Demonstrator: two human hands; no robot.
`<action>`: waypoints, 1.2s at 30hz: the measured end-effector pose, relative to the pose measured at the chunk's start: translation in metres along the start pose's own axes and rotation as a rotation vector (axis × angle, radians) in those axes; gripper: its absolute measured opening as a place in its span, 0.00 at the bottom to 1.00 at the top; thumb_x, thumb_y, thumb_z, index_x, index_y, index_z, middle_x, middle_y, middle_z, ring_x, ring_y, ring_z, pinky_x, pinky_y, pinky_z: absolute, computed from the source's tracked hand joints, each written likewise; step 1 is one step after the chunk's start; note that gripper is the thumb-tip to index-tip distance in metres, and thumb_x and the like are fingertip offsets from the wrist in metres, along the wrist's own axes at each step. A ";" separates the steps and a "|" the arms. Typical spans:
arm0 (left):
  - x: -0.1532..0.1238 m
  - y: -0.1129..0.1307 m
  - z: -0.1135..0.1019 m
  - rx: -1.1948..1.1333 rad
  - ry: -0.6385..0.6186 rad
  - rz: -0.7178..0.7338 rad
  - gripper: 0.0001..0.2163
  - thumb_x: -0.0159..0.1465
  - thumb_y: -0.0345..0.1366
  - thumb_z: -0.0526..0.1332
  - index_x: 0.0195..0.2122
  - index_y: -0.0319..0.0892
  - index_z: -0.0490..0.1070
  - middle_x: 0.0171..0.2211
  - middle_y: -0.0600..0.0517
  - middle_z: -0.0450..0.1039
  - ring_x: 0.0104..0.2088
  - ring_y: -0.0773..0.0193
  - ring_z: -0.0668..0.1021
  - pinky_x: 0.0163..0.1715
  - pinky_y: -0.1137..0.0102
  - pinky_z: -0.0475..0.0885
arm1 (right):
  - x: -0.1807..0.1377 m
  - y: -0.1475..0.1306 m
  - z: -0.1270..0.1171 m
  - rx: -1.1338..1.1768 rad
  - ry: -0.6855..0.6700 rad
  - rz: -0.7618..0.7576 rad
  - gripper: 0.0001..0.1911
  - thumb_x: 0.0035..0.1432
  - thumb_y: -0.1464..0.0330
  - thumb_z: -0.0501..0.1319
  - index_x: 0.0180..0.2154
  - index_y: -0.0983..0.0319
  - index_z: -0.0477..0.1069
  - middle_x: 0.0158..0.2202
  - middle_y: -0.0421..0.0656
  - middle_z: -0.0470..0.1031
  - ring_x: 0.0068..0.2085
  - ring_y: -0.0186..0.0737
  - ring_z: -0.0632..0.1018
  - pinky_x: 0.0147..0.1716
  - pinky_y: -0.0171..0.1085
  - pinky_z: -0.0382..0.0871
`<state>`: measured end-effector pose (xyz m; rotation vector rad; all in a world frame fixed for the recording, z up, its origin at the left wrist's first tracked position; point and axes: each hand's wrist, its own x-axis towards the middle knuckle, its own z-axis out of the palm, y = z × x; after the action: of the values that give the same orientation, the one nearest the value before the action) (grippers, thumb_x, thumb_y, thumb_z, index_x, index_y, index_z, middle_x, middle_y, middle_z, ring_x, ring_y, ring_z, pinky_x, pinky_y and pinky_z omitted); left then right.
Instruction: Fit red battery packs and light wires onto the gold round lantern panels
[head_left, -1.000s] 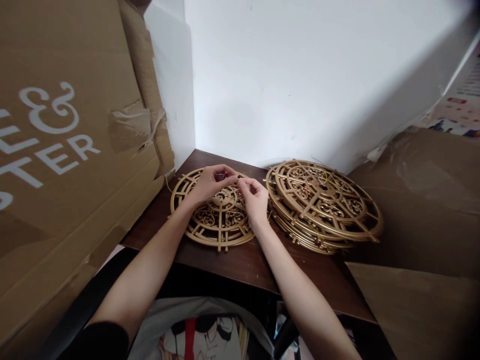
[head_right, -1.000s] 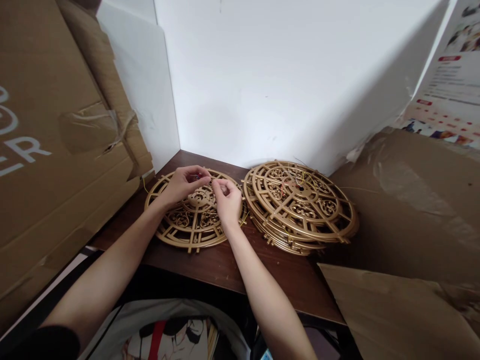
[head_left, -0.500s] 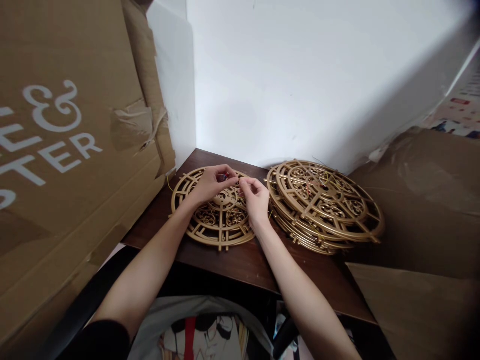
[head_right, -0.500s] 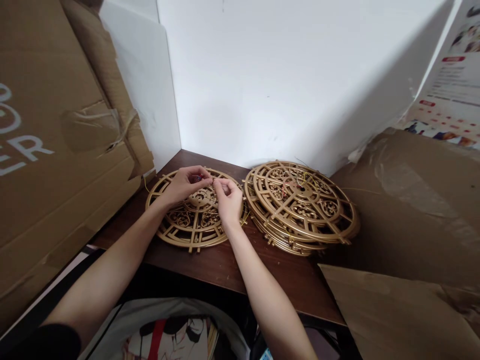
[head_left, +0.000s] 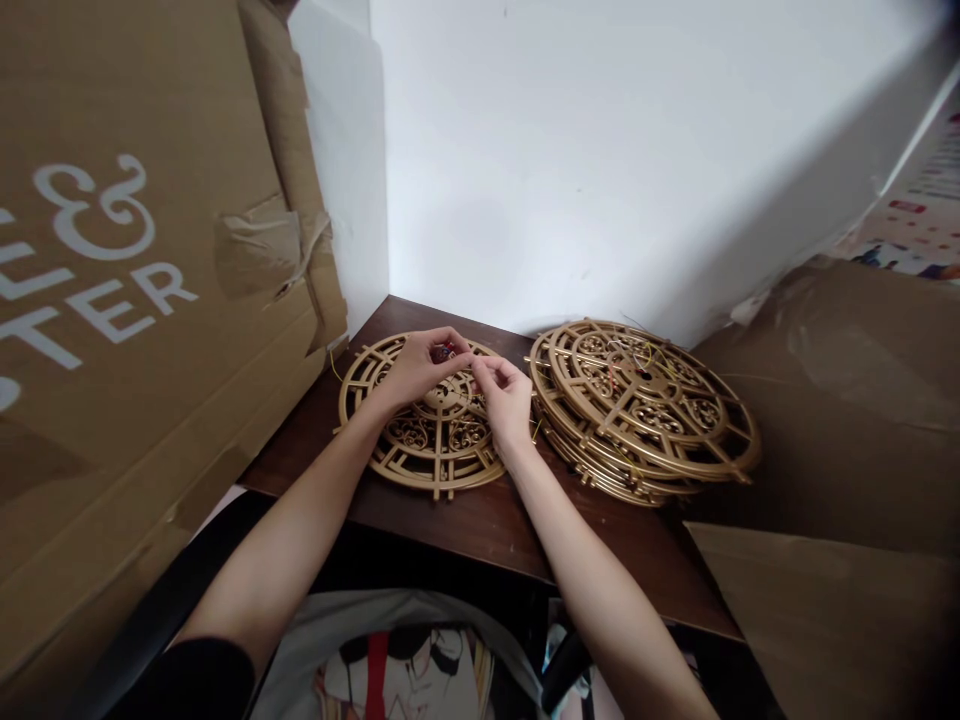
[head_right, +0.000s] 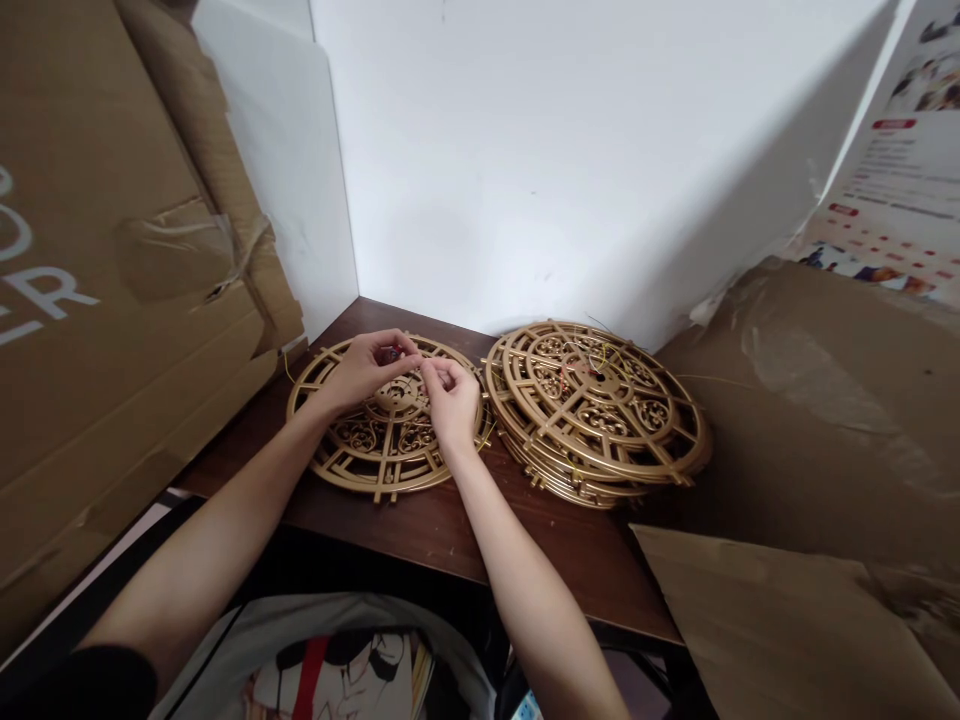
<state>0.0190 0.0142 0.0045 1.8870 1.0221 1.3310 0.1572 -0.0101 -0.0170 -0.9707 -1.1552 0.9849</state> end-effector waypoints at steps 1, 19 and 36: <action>0.000 0.000 0.000 -0.003 0.002 -0.004 0.06 0.57 0.38 0.64 0.28 0.41 0.72 0.20 0.56 0.66 0.20 0.72 0.62 0.20 0.73 0.57 | 0.000 0.000 0.000 -0.001 0.000 -0.003 0.10 0.50 0.61 0.65 0.31 0.62 0.75 0.23 0.37 0.72 0.23 0.31 0.66 0.25 0.33 0.61; 0.001 0.001 0.000 -0.073 0.067 -0.021 0.07 0.57 0.37 0.64 0.29 0.39 0.71 0.21 0.56 0.66 0.20 0.74 0.62 0.20 0.76 0.58 | 0.000 -0.006 0.000 -0.013 0.051 -0.040 0.10 0.48 0.64 0.65 0.30 0.64 0.75 0.23 0.38 0.74 0.25 0.31 0.69 0.27 0.33 0.65; -0.001 0.004 0.000 0.005 -0.024 0.012 0.07 0.58 0.38 0.64 0.30 0.39 0.75 0.22 0.55 0.69 0.20 0.74 0.60 0.20 0.74 0.56 | 0.001 -0.010 0.000 0.002 0.105 -0.114 0.10 0.48 0.63 0.66 0.30 0.64 0.75 0.19 0.34 0.67 0.22 0.29 0.64 0.23 0.32 0.58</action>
<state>0.0197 0.0115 0.0069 1.9106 1.0045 1.3106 0.1589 -0.0116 -0.0075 -0.9338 -1.1092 0.8347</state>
